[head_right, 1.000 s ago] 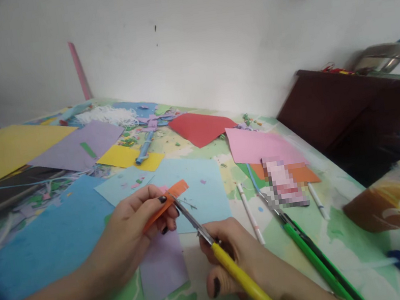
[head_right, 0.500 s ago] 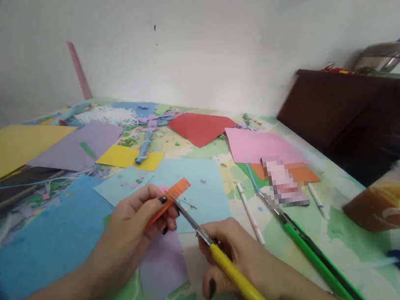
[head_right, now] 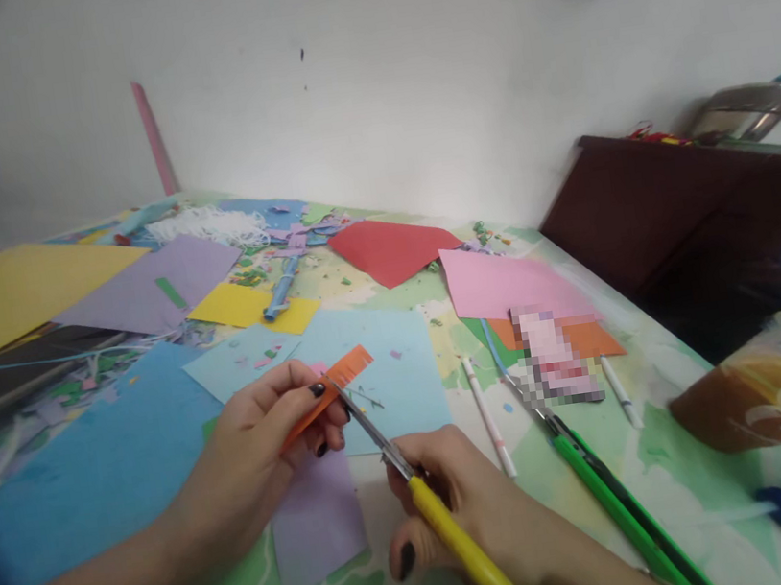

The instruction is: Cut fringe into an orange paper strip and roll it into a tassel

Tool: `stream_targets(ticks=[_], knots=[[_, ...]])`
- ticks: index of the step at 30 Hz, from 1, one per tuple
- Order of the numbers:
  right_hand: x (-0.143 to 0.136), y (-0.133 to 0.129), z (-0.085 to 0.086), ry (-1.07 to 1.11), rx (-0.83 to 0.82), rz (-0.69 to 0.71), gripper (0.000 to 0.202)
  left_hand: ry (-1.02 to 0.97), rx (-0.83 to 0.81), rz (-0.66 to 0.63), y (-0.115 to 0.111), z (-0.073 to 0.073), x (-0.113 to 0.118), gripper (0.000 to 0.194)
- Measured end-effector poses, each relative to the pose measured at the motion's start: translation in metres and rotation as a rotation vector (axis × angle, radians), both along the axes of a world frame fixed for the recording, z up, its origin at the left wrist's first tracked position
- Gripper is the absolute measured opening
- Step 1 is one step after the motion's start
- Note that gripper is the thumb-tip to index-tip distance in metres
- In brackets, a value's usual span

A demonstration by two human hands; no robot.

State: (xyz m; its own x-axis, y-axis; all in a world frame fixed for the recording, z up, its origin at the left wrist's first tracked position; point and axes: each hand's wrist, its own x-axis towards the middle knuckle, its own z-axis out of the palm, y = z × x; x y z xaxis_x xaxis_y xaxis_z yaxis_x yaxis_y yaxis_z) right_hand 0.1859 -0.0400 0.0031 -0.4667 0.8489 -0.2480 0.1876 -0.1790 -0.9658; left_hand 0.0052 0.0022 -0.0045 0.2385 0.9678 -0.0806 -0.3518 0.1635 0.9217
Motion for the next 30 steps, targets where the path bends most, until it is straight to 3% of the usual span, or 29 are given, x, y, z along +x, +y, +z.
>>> stream_targets(ticks=[30], knots=[[-0.0018, 0.0013, 0.0001, -0.046, 0.040, 0.006, 0.056, -0.020, -0.013, -0.003, -0.0003, -0.0006, -0.0003, 0.014]])
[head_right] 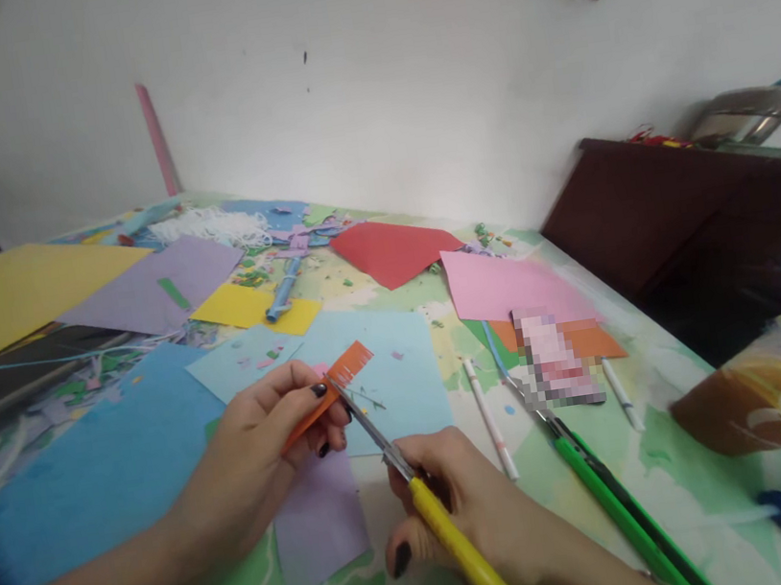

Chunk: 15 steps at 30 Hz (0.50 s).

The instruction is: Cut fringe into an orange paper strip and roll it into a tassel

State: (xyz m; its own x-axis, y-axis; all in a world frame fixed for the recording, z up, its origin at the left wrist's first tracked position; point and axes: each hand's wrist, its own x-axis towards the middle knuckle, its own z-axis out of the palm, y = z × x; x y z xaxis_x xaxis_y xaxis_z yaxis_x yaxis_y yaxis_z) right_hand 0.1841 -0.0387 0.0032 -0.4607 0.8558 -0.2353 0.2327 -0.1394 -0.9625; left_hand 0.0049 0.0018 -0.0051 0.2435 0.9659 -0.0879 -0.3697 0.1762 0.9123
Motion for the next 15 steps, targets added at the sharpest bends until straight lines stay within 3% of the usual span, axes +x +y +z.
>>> stream_targets(ticks=[6, 15], knots=[[0.0035, 0.0019, 0.0027, -0.008, -0.023, 0.057, 0.052, 0.008, 0.018, -0.001, 0.0017, -0.0012, 0.0005, 0.013], [0.0026, 0.0040, 0.0074, -0.123, 0.092, 0.083, 0.054, 0.025, 0.023, 0.000, 0.0013, -0.0020, 0.0014, 0.015]])
